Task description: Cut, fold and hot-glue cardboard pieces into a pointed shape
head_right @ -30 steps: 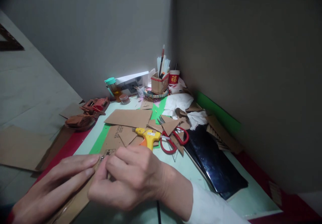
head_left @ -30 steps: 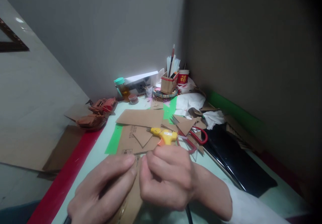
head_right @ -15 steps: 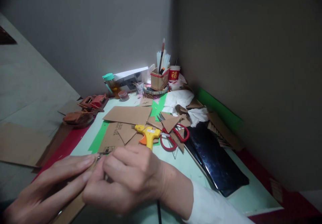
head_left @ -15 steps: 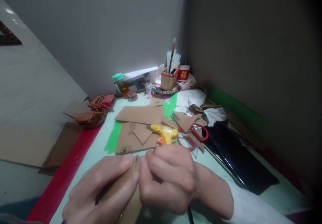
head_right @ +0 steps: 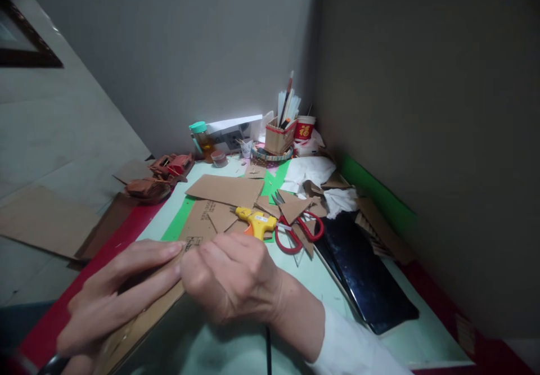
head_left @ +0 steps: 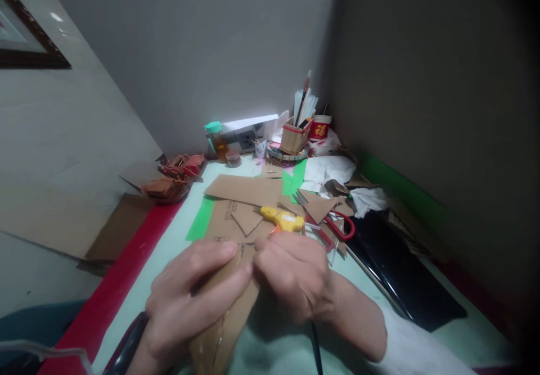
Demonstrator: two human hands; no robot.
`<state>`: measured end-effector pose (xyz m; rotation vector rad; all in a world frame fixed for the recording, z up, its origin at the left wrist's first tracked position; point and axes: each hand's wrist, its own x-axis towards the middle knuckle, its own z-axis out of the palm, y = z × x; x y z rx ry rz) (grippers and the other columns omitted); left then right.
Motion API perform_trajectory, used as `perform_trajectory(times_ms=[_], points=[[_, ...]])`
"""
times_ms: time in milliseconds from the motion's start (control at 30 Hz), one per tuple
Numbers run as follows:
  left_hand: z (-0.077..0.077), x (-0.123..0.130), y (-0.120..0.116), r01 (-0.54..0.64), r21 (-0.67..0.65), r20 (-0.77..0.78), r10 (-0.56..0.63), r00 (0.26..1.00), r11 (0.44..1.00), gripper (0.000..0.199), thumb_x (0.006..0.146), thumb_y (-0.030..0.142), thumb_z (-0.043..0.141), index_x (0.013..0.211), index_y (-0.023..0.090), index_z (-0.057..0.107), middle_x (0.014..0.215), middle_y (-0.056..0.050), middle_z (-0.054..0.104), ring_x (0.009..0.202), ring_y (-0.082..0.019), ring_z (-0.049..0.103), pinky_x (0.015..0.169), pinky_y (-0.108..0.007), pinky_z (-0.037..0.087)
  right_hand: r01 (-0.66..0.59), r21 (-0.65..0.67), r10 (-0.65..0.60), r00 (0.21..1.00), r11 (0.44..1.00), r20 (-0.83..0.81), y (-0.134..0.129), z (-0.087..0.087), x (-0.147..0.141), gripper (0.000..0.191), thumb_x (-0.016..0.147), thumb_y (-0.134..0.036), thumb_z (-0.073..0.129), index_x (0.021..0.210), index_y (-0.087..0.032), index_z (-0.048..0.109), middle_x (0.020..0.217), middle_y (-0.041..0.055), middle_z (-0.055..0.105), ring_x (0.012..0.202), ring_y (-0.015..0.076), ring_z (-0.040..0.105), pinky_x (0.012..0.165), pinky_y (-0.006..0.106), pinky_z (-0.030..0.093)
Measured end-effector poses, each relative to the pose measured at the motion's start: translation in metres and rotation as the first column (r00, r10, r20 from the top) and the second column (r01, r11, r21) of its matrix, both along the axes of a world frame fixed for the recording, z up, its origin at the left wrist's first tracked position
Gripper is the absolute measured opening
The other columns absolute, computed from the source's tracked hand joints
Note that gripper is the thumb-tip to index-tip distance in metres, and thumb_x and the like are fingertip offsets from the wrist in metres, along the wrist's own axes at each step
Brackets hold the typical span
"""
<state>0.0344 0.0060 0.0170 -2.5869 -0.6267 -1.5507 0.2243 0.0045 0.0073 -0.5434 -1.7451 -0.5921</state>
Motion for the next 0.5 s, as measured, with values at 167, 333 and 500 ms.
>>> perform_trajectory(times_ms=[167,333,500], points=[[-0.002,-0.003,0.003,0.08,0.016,-0.065,-0.079,0.995,0.997,0.038,0.103,0.033,0.044,0.131,0.025,0.069,0.116,-0.011,0.07,0.107,-0.026,0.068,0.087,-0.038,0.058,0.019,-0.001,-0.019,0.998,1.0,0.06,0.0,0.003,0.002,0.019,0.098,-0.007,0.039,0.089,-0.013,0.055,0.054,-0.0005,0.053,0.05,0.0155,0.04,0.047,0.032,0.027],[0.0,-0.01,0.007,0.039,0.016,-0.13,-0.037,0.991,0.999,0.027,0.096,0.014,0.058,0.115,0.023,0.074,0.113,-0.008,0.073,0.105,-0.02,0.071,0.088,-0.029,0.06,0.057,-0.027,-0.053,0.989,0.998,0.137,-0.005,0.011,0.007,0.026,0.098,-0.006,0.038,0.087,-0.011,0.061,0.068,0.009,0.068,0.057,0.0174,0.053,0.054,0.033,0.041],[0.001,-0.008,0.01,0.046,0.071,-0.12,-0.037,0.992,0.996,0.025,0.099,0.019,0.052,0.112,0.025,0.073,0.112,-0.007,0.073,0.1,-0.02,0.073,0.081,-0.031,0.063,0.015,-0.048,-0.009,0.993,0.999,0.119,-0.028,0.013,0.009,0.031,0.096,-0.005,0.045,0.089,-0.018,0.072,0.092,0.0023,0.075,0.086,0.015,0.06,0.081,0.036,0.048]])
